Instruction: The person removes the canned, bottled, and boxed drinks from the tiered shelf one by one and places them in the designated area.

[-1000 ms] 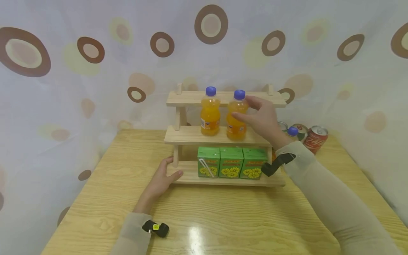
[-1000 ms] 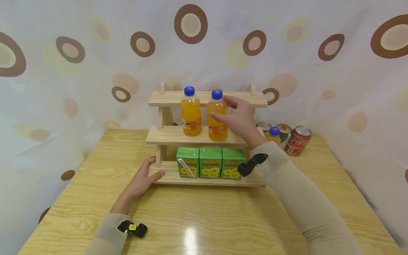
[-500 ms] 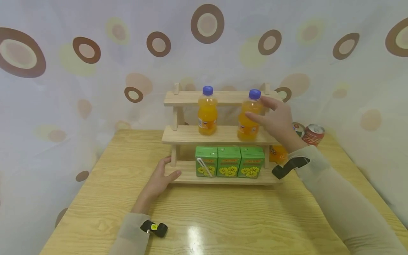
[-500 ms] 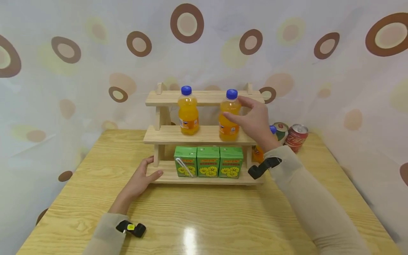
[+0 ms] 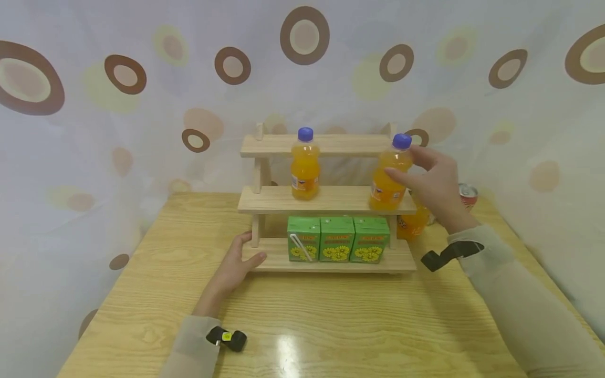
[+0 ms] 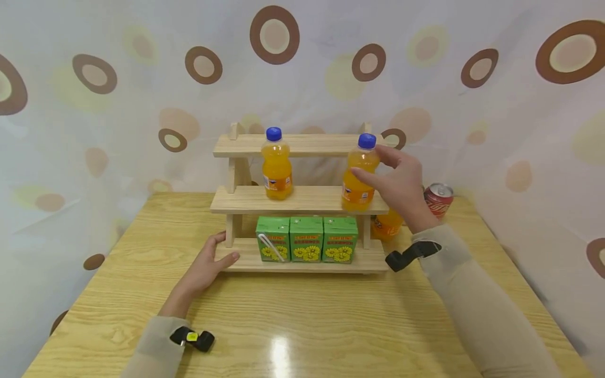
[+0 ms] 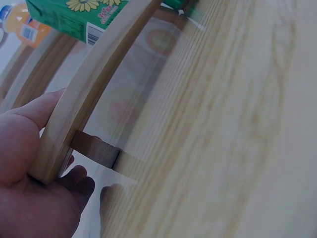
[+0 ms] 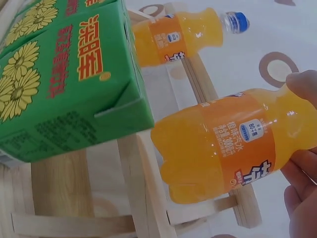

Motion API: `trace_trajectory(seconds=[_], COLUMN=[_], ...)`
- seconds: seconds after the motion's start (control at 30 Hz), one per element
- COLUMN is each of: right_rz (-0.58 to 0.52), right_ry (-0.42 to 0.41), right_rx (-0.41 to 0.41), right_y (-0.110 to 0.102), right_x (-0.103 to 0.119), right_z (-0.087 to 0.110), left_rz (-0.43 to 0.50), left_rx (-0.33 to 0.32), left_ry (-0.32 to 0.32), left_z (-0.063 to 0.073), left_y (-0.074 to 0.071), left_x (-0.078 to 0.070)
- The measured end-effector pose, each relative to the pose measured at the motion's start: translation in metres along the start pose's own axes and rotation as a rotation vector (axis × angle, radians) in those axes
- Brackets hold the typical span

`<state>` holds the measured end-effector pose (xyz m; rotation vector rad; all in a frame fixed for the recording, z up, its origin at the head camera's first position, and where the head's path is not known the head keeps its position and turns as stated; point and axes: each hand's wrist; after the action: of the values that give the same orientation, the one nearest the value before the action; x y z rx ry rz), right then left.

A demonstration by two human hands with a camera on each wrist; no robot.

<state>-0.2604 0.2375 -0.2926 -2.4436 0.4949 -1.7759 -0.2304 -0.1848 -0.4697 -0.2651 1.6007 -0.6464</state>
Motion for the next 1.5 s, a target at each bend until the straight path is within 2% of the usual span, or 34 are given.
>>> trace_trajectory(seconds=[0.1,0.33,0.87,1.27,1.5], right_rz=[-0.004,-0.002,0.057,0.079,0.102], right_ry=[-0.015,-0.11,-0.117,-0.158,-0.071], right_rx=[-0.022,-0.049,-0.105,-0.145,-0.169], right_y=[-0.007,-0.022,-0.063,-0.082,-0.091], right_x=[-0.002,-0.002,-0.016,-0.034,-0.047], right_z=[0.003,0.011,0.032,0.044,0.054], left_rz=[0.006,0.024,0.004,0.012,0.004], left_rx=[-0.003,-0.004,-0.009,-0.006,-0.007], left_ry=[0.001,-0.005,0.009,0.006,0.001], left_z=[0.0,0.0,0.0,0.0,0.0], left_y=[0.0,0.001,0.001,0.0,0.0], left_x=[-0.001,-0.001,-0.001,0.003,0.001])
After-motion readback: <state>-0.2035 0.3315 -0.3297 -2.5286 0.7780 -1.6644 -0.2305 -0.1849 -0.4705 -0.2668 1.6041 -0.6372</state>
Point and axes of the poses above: each hand's wrist, its own z-axis away from the middle knuckle, its own y-axis out of the palm, x = y × z, and after that the axes turned 12 degrees about -z, right-handed
